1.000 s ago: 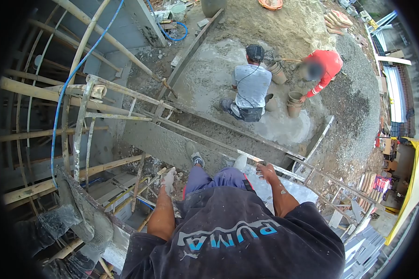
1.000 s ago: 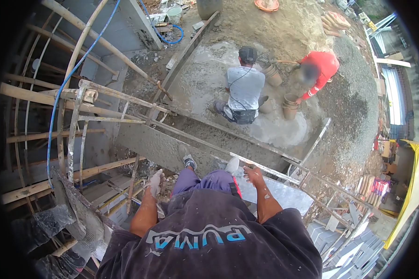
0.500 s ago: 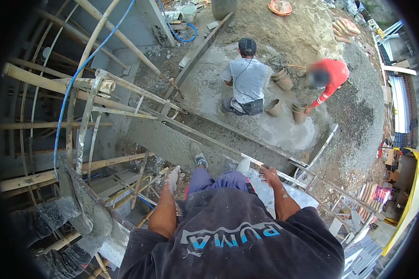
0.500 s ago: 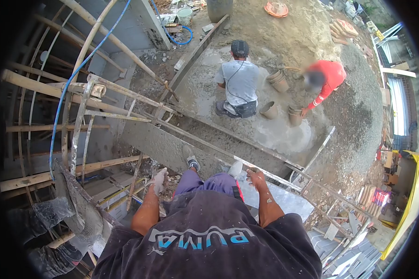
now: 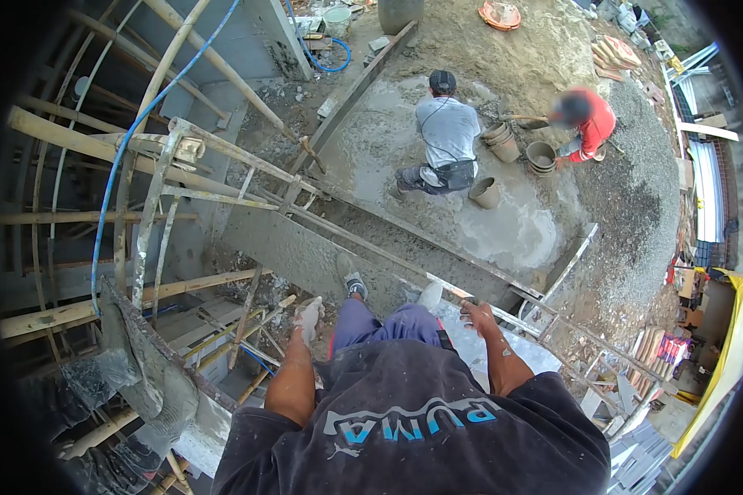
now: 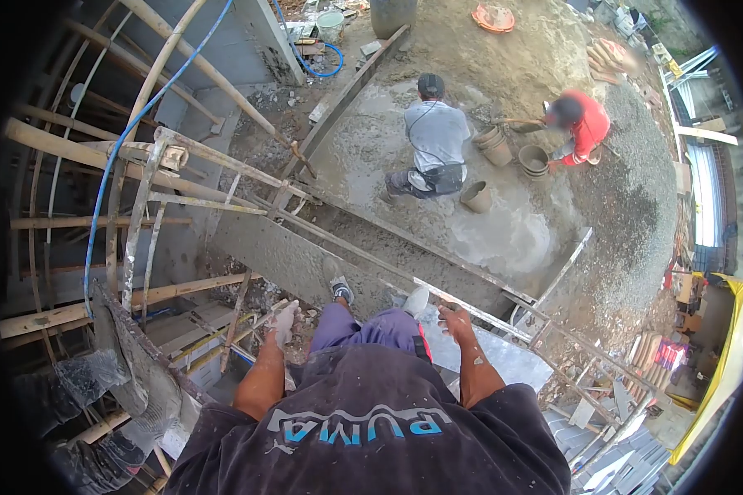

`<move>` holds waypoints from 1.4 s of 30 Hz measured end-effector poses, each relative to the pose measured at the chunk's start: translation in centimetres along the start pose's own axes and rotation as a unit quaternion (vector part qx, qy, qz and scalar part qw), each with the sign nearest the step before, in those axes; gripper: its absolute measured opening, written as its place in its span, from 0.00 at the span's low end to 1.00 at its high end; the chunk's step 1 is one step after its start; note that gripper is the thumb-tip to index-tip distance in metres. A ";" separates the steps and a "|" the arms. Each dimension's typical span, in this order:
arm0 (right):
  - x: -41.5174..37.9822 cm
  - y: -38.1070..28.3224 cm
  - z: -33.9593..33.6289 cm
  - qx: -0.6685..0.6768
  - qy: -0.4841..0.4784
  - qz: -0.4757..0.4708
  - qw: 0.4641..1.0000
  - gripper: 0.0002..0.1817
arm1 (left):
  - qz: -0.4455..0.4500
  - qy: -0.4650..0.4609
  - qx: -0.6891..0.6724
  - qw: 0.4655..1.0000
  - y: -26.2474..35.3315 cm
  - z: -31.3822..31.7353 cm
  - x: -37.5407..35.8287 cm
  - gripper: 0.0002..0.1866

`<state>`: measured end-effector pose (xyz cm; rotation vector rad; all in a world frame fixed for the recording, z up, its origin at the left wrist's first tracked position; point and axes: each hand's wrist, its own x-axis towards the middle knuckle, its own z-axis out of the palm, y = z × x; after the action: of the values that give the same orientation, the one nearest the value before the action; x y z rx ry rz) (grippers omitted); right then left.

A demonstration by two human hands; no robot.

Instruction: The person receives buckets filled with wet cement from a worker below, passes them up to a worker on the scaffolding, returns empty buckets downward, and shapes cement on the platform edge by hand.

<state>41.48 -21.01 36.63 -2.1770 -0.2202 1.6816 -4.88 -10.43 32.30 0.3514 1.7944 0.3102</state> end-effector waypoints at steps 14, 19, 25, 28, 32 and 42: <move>3.3 -4.2 6.2 -0.048 -0.016 0.042 0.998 0.24 | -0.058 0.001 0.045 0.997 0.1 -0.2 7.7 0.12; 5.4 -8.1 12.3 -0.068 -0.051 0.020 0.996 0.26 | 0.021 -0.031 0.063 0.997 1.0 -0.1 15.1 0.12; 8.2 -6.9 17.8 -0.092 -0.106 0.051 0.989 0.27 | 0.027 -0.032 0.042 0.998 5.9 0.5 19.4 0.16; 9.2 -4.9 18.7 -0.117 -0.120 0.077 0.983 0.28 | 0.021 -0.037 0.061 0.997 4.3 -0.1 22.2 0.14; 9.9 -3.0 19.1 -0.135 -0.121 0.125 0.976 0.26 | 0.017 -0.025 0.044 0.999 0.5 -0.9 25.3 0.11; 11.5 -0.3 20.2 -0.077 -0.081 0.154 0.982 0.23 | -0.033 -0.018 0.075 0.996 -1.8 0.0 31.4 0.10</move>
<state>25.29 -12.69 22.15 -2.2802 -0.0604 2.0773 -12.39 0.30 3.74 0.4002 1.7946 0.1210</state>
